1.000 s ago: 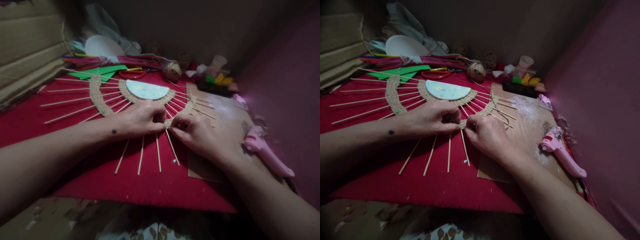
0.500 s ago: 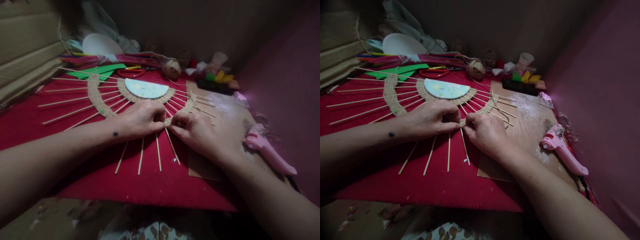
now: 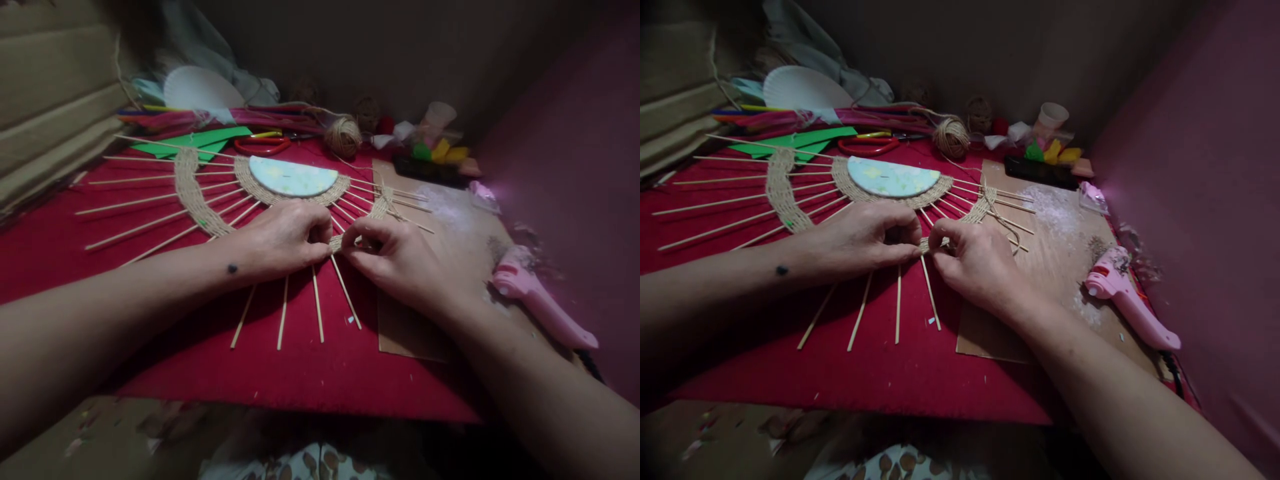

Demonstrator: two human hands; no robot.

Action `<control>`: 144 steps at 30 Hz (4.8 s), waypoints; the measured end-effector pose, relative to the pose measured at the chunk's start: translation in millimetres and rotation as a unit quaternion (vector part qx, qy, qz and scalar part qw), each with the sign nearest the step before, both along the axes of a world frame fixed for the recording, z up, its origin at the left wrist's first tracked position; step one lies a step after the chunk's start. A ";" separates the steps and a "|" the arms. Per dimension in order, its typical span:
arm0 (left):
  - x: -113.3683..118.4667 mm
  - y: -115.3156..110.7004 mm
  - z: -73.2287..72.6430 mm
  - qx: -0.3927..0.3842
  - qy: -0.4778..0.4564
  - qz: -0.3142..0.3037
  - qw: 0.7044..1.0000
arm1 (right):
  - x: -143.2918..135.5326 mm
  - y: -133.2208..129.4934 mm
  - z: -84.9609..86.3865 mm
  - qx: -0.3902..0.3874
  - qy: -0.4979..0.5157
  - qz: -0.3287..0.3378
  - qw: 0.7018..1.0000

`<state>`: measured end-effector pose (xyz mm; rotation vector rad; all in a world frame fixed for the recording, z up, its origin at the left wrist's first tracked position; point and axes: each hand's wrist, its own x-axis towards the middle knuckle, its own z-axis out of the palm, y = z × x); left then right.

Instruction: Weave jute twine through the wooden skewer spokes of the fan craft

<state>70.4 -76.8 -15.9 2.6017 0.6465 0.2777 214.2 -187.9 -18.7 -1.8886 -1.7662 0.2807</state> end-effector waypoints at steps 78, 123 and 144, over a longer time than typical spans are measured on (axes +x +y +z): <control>-8.5 -2.2 -7.3 0.160 -0.029 -0.101 0.982 | 2.9 -2.6 -4.6 0.024 0.005 0.093 0.995; -8.8 6.8 -15.4 0.130 -0.112 -0.150 0.974 | 0.0 -3.0 0.6 -0.026 -0.023 0.075 0.997; -15.5 2.8 -13.6 0.354 -0.046 -0.230 0.905 | 8.5 -8.7 13.8 -0.014 0.046 0.082 0.995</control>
